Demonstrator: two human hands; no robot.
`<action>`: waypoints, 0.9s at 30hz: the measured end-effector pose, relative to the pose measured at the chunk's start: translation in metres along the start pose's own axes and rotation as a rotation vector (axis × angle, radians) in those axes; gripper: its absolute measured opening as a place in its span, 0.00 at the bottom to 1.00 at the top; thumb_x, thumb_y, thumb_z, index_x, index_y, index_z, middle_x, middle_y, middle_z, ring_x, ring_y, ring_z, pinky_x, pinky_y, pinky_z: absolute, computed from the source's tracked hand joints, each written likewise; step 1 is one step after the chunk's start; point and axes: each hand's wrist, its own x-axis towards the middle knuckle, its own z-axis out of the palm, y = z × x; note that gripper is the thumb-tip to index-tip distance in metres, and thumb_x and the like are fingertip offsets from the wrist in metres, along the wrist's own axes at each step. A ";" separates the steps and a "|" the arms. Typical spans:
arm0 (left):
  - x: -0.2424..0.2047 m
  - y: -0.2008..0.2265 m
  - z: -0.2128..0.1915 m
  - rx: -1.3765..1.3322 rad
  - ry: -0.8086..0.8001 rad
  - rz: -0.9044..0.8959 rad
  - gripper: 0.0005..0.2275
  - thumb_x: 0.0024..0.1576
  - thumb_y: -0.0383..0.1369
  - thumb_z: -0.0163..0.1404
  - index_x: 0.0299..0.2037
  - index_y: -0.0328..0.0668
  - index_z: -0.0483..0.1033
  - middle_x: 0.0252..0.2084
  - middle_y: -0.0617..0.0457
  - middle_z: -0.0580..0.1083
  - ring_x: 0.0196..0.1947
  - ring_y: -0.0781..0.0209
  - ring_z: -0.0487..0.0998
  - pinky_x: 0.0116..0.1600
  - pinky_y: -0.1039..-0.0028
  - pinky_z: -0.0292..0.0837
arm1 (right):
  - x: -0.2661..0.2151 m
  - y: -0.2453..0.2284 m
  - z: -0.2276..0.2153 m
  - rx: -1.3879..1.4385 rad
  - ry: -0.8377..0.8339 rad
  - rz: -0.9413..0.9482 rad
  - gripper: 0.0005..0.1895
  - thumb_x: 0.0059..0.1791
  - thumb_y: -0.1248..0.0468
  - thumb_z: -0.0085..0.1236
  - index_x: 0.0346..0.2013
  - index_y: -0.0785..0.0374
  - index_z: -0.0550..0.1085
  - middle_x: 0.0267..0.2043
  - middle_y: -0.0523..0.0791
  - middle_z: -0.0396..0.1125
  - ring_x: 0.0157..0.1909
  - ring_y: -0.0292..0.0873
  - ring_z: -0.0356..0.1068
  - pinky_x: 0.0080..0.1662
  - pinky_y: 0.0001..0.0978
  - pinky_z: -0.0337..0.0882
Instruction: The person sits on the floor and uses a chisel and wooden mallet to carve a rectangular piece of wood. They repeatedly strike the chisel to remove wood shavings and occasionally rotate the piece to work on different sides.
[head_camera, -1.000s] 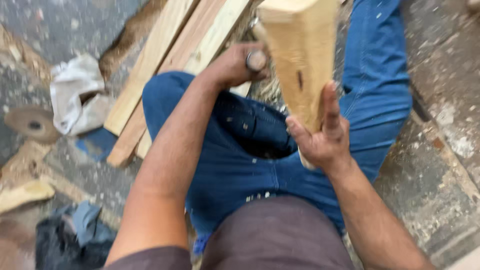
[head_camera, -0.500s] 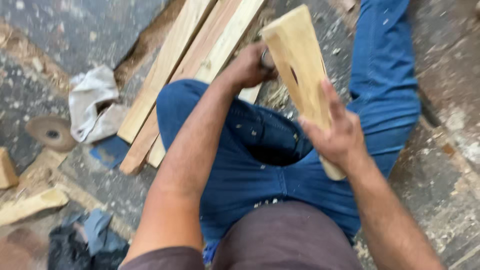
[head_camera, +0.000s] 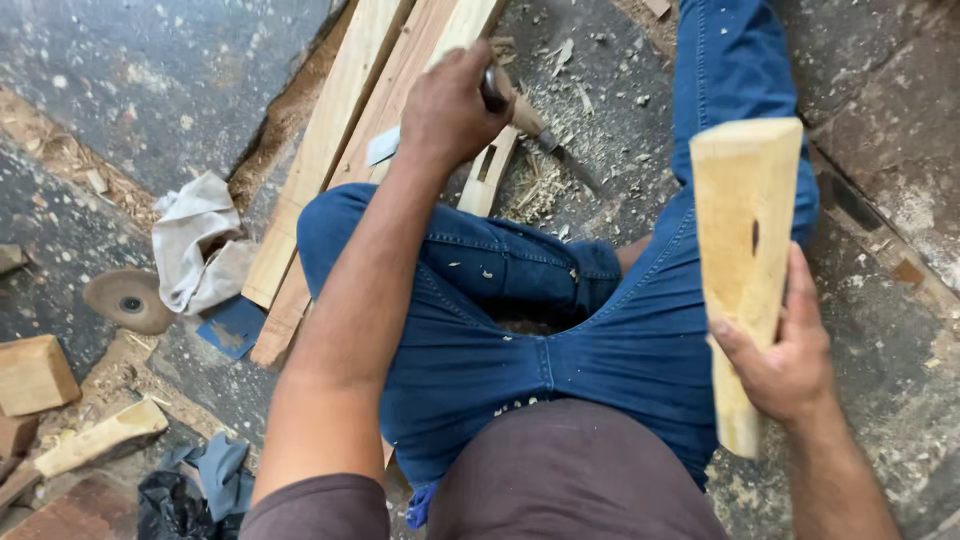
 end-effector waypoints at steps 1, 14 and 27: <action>0.011 -0.004 0.008 0.146 -0.189 -0.123 0.19 0.55 0.43 0.63 0.48 0.41 0.74 0.40 0.44 0.79 0.41 0.45 0.82 0.46 0.59 0.78 | -0.006 0.005 -0.007 -0.023 0.008 0.094 0.52 0.46 0.67 0.61 0.80 0.64 0.44 0.65 0.59 0.64 0.57 0.46 0.72 0.54 0.41 0.75; 0.036 -0.063 0.120 0.230 -0.777 -0.350 0.25 0.41 0.44 0.69 0.48 0.45 0.80 0.45 0.44 0.80 0.45 0.48 0.80 0.52 0.63 0.75 | -0.023 0.058 -0.021 -0.041 0.005 0.181 0.54 0.43 0.59 0.65 0.79 0.60 0.47 0.55 0.55 0.73 0.54 0.48 0.75 0.55 0.39 0.72; 0.034 0.032 -0.016 -0.255 0.123 0.049 0.11 0.64 0.30 0.63 0.50 0.44 0.73 0.38 0.54 0.80 0.40 0.67 0.84 0.43 0.75 0.80 | -0.020 0.076 -0.019 0.351 0.004 0.174 0.51 0.47 0.68 0.58 0.82 0.61 0.45 0.60 0.50 0.66 0.43 0.42 0.71 0.44 0.36 0.75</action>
